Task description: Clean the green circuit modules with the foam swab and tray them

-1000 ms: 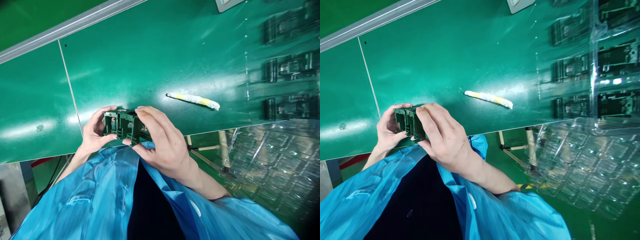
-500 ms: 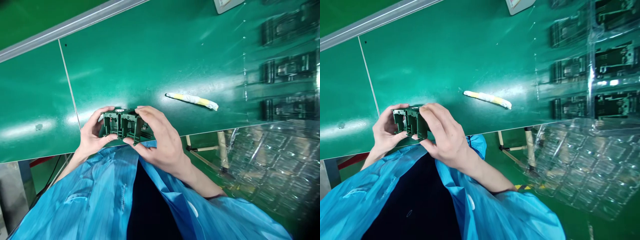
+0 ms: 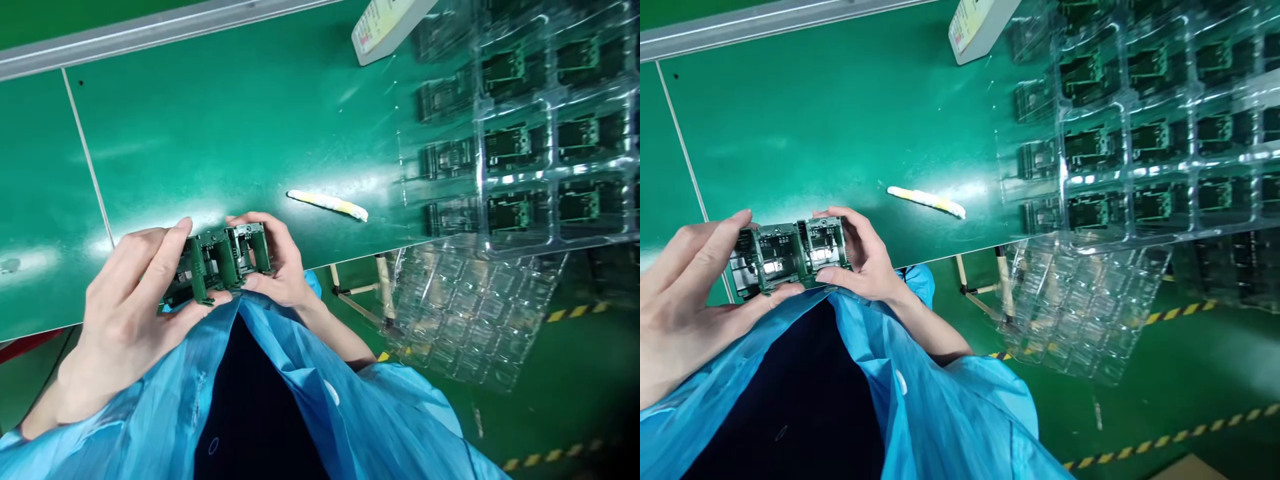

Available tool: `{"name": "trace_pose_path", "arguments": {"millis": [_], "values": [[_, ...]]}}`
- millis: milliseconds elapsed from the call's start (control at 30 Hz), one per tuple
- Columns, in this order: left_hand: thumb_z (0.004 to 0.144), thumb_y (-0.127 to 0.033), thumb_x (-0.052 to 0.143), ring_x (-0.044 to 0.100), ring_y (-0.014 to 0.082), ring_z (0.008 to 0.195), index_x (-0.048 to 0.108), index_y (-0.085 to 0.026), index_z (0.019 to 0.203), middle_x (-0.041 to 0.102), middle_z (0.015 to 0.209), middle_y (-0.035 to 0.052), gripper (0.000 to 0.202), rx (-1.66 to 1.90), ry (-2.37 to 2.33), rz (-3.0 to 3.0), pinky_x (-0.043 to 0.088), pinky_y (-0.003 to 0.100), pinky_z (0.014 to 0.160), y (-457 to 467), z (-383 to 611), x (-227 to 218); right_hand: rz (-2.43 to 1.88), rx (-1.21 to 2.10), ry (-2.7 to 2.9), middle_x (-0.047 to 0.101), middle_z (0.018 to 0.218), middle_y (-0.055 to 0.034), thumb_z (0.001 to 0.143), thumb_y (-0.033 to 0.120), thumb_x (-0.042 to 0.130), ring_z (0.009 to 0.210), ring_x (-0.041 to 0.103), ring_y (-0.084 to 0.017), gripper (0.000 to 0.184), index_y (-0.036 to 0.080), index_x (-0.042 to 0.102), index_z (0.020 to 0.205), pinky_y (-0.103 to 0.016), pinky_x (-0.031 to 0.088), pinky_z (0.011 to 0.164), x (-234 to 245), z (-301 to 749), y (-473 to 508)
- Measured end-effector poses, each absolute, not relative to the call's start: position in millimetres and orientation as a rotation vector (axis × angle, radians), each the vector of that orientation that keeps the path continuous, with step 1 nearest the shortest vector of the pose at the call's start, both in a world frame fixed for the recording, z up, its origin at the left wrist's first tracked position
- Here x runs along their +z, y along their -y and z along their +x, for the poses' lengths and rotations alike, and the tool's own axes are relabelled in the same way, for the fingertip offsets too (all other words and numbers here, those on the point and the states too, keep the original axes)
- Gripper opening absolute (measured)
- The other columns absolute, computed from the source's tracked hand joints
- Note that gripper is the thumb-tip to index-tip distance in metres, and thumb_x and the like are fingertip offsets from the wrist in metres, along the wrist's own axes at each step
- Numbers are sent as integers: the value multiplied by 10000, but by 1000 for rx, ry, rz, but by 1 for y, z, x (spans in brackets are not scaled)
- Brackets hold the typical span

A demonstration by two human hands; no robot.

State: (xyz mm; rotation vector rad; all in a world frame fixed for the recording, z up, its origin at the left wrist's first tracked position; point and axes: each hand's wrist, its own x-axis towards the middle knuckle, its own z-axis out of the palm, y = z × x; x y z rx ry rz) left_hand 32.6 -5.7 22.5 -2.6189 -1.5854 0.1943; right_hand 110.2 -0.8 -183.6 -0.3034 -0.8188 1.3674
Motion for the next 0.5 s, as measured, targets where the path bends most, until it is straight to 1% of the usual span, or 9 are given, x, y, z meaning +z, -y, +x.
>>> {"name": "trace_pose_path", "arguments": {"millis": [167, 300, 367, 433, 500], "values": [[823, -488, 767, 636, 249, 888, 447, -220, 1520, 665, 1047, 103, 813, 155, 1475, -2671, 536, 362, 749, 3, 29, 21, -323, 1416, 858, 587, 1346, -185, 902, 694, 545, 1289, 599, -255, 710, 222, 307, 1377, -470, 506, 1078, -187, 109, 2], [819, -505, 766, 647, 250, 925, 460, -200, 1512, 666, 1075, 112, 817, 166, 1521, -2655, 526, 356, 785, 3, 28, 21, -359, 1424, 878, 584, 1353, -184, 903, 721, 517, 1301, 590, -251, 719, 214, 319, 1373, -465, 498, 1091, -185, 111, 2], [807, -526, 771, 652, 244, 936, 479, -221, 1499, 666, 1100, 104, 811, 136, 1570, -2660, 535, 350, 785, 3, 25, 21, -362, 1403, 878, 575, 1373, -180, 924, 682, 523, 1322, 575, -240, 689, 205, 333, 1384, -449, 493, 1102, -182, 114, 2], [791, -524, 788, 655, 241, 954, 501, -262, 1482, 672, 1131, 79, 793, 72, 1657, -2669, 552, 353, 791, 3, 19, 20, -337, 1385, 876, 554, 1400, -180, 942, 605, 552, 1347, 553, -234, 659, 192, 342, 1411, -432, 495, 1106, -180, 119, 3], [781, -501, 805, 657, 256, 1011, 508, -314, 1469, 681, 1176, 44, 772, 1, 1766, -2676, 569, 384, 848, 4, 12, 19, -313, 1378, 898, 533, 1422, -178, 944, 519, 586, 1372, 527, -236, 641, 183, 352, 1436, -429, 491, 1116, -178, 124, 3]]}}
